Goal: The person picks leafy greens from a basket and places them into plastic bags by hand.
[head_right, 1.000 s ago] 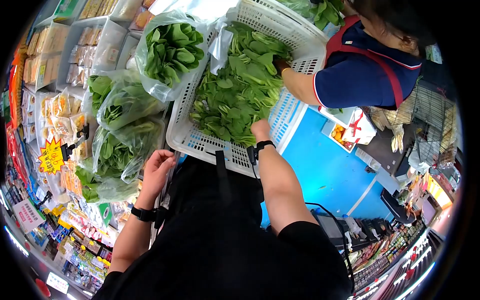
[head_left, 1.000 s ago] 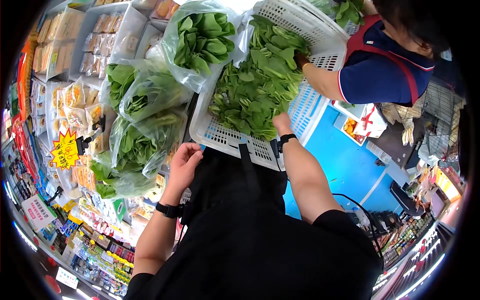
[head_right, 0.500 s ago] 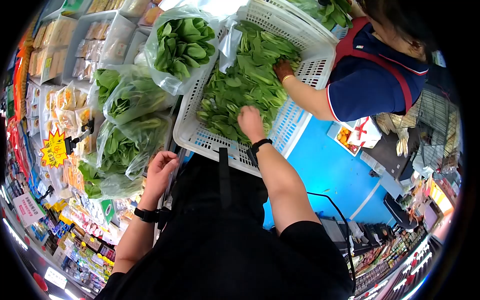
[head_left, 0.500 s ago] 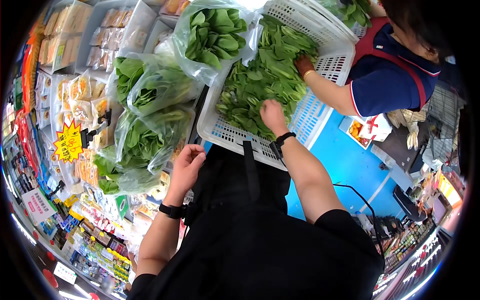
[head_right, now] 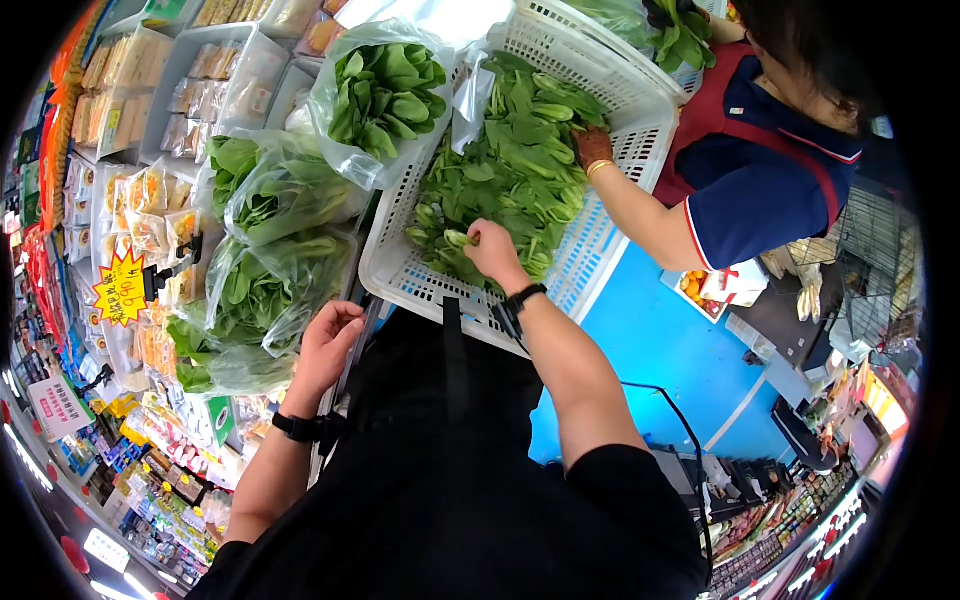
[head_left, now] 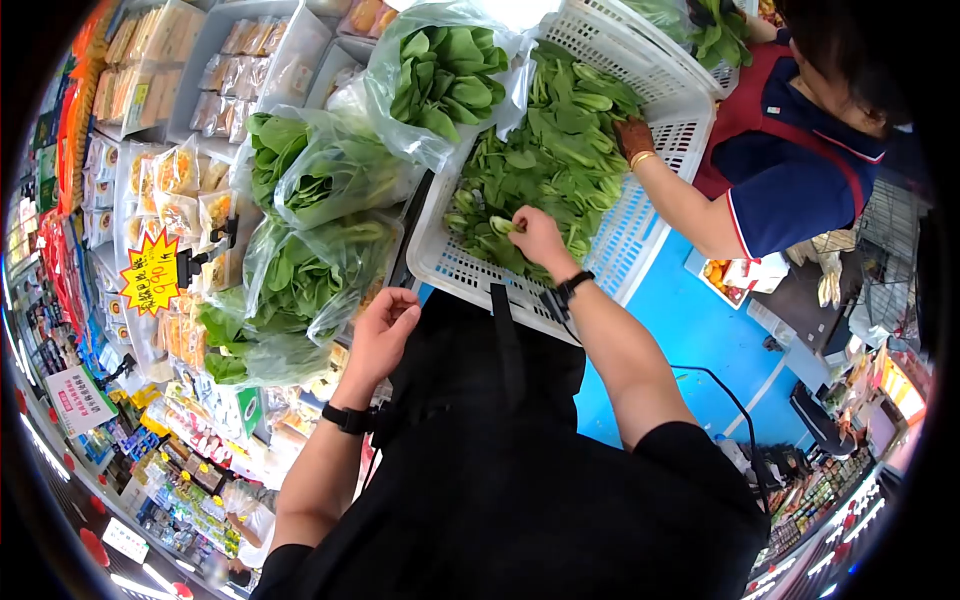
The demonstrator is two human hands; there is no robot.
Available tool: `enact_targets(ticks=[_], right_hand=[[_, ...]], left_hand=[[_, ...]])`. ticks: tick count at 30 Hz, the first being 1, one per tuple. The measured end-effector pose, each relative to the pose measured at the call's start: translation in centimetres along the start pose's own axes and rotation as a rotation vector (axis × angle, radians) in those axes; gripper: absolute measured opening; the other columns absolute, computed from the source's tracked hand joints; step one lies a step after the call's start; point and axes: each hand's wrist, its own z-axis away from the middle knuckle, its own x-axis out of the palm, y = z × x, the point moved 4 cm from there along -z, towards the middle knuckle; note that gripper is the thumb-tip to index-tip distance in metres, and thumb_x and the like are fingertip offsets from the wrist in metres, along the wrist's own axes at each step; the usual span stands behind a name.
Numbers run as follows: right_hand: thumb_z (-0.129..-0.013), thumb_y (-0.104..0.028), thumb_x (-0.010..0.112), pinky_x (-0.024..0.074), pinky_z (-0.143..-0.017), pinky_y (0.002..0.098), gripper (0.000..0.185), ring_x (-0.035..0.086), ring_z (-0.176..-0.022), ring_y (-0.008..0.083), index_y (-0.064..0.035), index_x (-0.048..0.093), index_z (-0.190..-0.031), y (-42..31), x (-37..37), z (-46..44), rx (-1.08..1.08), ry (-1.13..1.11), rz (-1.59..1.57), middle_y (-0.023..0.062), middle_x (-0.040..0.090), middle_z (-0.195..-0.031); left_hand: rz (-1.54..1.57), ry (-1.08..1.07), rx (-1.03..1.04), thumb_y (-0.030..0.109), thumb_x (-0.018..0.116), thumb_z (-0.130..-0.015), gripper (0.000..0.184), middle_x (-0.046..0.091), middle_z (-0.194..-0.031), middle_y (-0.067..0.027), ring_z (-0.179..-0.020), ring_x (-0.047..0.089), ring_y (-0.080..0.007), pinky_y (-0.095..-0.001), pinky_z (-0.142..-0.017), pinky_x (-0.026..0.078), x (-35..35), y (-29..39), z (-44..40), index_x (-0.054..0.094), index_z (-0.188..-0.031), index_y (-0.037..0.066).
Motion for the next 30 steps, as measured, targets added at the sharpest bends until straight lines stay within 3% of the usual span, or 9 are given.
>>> enact_targets(ticks=[7,10,13,16,18,22,24,28,30], right_hand=[[-0.097,0.0,0.075,0.0572,-0.094,0.0327,0.024,0.072,-0.108,0.0148,0.0001,0.068,-0.121,-8.8,-7.1,9.2,0.099,-0.046,-0.63,0.0066,0.079,-0.119],[-0.096,0.011,0.068,0.0558,-0.103,0.0319,0.032,0.07,-0.115,0.0146,-0.0016,0.065,-0.126,-11.6,-9.1,10.5,0.079,0.011,-0.849,0.0087,0.076,-0.128],[-0.093,0.016,0.066,0.0555,-0.105,0.0323,0.037,0.07,-0.116,0.0145,-0.0031,0.063,-0.124,-13.8,-10.7,11.2,-0.058,0.136,-0.809,0.0088,0.075,-0.126],[-0.088,0.018,0.069,0.0571,-0.102,0.0345,0.036,0.072,-0.114,0.0206,-0.0032,0.065,-0.117,-17.8,-12.8,12.6,-0.178,0.288,-0.646,0.0095,0.075,-0.121],[-0.088,0.008,0.077,0.0587,-0.096,0.0375,0.026,0.073,-0.109,0.0317,-0.003,0.069,-0.11,-21.1,-14.2,14.1,-0.389,0.426,-0.095,0.0139,0.071,-0.124],[-0.085,0.007,0.078,0.0582,-0.096,0.041,0.025,0.07,-0.115,0.0367,-0.0031,0.072,-0.107,-23.4,-14.2,14.7,-0.527,0.45,-0.065,0.0146,0.07,-0.125],[-0.085,0.005,0.079,0.0572,-0.097,0.0416,0.026,0.068,-0.117,0.0365,-0.0033,0.072,-0.109,-23.3,-15.1,14.9,-0.545,0.484,0.001,0.0143,0.069,-0.127],[-0.09,0.001,0.076,0.0552,-0.098,0.0395,0.025,0.066,-0.114,0.0325,-0.0023,0.07,-0.114,-20.9,-17.6,14.7,-0.357,0.698,0.049,0.015,0.068,-0.128],[-0.093,0.001,0.075,0.0538,-0.099,0.0372,0.028,0.066,-0.116,0.0287,-0.0022,0.067,-0.12,-18.6,-18.4,13.8,-0.209,0.737,-0.288,0.0148,0.067,-0.129]], left_hand=[[-0.084,-0.128,0.183,0.01,0.07,-0.107,0.019,0.07,-0.11,0.0002,-0.101,0.064,-0.0076,-0.0257,-0.093,0.052,5.9,4.1,-5.1,0.066,-0.123,0.0],[-0.088,-0.122,0.228,0.01,0.07,-0.107,0.017,0.07,-0.107,0.0014,-0.095,0.062,-0.0067,-0.0252,-0.088,0.052,7.6,7.5,-5.9,0.067,-0.121,0.001],[-0.111,-0.006,0.258,0.011,0.07,-0.106,0.015,0.068,-0.096,0.0025,-0.085,0.058,-0.0048,-0.0244,-0.076,0.05,7.8,10.2,-5.6,0.068,-0.118,0.002],[-0.329,-0.18,0.407,0.018,0.084,-0.097,0.045,0.072,-0.097,-0.0067,-0.075,0.064,-0.0119,-0.0301,-0.069,0.054,8.9,13.3,-3.1,0.061,-0.133,0.002],[-0.332,-0.264,0.46,0.022,0.089,-0.092,0.069,0.073,-0.103,-0.012,-0.083,0.074,-0.0181,-0.0328,-0.075,0.059,10.3,14.4,-2.2,0.053,-0.147,0.003],[-0.17,-0.256,0.451,0.011,0.081,-0.098,0.054,0.073,-0.11,-0.0077,-0.089,0.074,-0.0166,-0.0297,-0.08,0.06,11.3,12.5,-4.5,0.056,-0.145,0.0],[0.173,-0.28,0.266,0.003,0.061,-0.105,0.034,0.075,-0.113,-0.0108,-0.089,0.075,-0.0173,-0.0301,-0.081,0.062,10.7,11.8,-5.5,0.06,-0.138,0.001],[0.504,-0.284,0.07,0.008,0.048,-0.104,0.03,0.077,-0.109,-0.0158,-0.079,0.071,-0.0201,-0.0316,-0.074,0.059,8.5,11.2,-7.6,0.061,-0.13,0.003],[0.626,-0.298,0.03,0.013,0.048,-0.103,0.027,0.078,-0.107,-0.016,-0.075,0.067,-0.0183,-0.0303,-0.069,0.054,7.6,11.3,-8.2,0.061,-0.125,0.005]])
